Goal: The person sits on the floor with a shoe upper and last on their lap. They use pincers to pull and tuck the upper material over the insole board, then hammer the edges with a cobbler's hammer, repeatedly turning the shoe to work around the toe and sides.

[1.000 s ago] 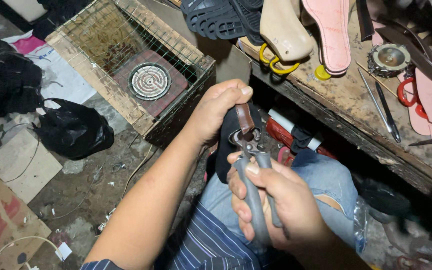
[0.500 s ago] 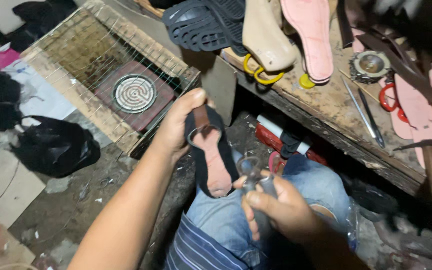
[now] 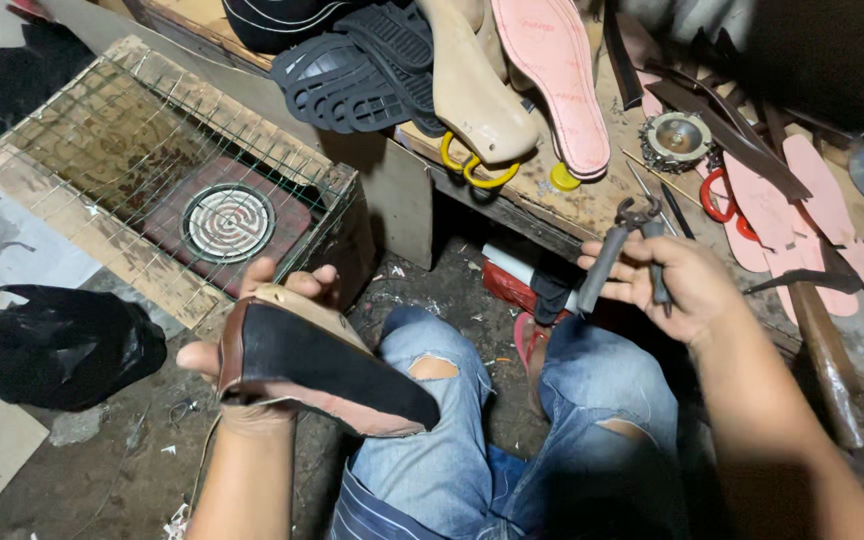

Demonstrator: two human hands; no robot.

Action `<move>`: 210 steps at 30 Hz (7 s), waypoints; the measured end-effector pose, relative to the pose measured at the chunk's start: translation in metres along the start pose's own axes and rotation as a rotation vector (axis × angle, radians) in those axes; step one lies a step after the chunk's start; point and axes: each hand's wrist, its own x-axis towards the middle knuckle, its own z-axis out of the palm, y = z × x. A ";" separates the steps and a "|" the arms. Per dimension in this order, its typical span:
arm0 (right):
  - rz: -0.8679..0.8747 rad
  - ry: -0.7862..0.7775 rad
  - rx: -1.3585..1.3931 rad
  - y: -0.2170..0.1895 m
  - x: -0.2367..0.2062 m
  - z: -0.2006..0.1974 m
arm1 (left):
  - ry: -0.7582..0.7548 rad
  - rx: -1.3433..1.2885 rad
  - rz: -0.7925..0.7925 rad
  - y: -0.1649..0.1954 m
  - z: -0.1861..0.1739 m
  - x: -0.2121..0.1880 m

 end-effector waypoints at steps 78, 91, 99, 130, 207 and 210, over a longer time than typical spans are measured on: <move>-1.044 -0.112 -1.107 0.220 0.073 0.200 | 1.459 1.410 -0.253 0.122 -0.261 0.105; -0.979 -0.132 -1.070 0.212 0.076 0.202 | 1.206 1.985 -0.362 0.117 -0.270 0.107; -0.910 -0.157 -1.070 0.206 0.076 0.202 | 1.402 1.430 -0.296 0.115 -0.264 0.113; -0.276 -0.382 -0.945 0.172 -0.069 0.227 | 0.585 0.121 -0.298 0.095 -0.029 -0.160; -0.874 -0.026 -1.069 0.105 -0.247 0.163 | 0.071 0.761 -0.275 -0.015 0.160 -0.034; -0.997 -0.061 -1.077 0.111 -0.226 0.160 | 0.079 0.765 -0.271 -0.015 0.153 -0.030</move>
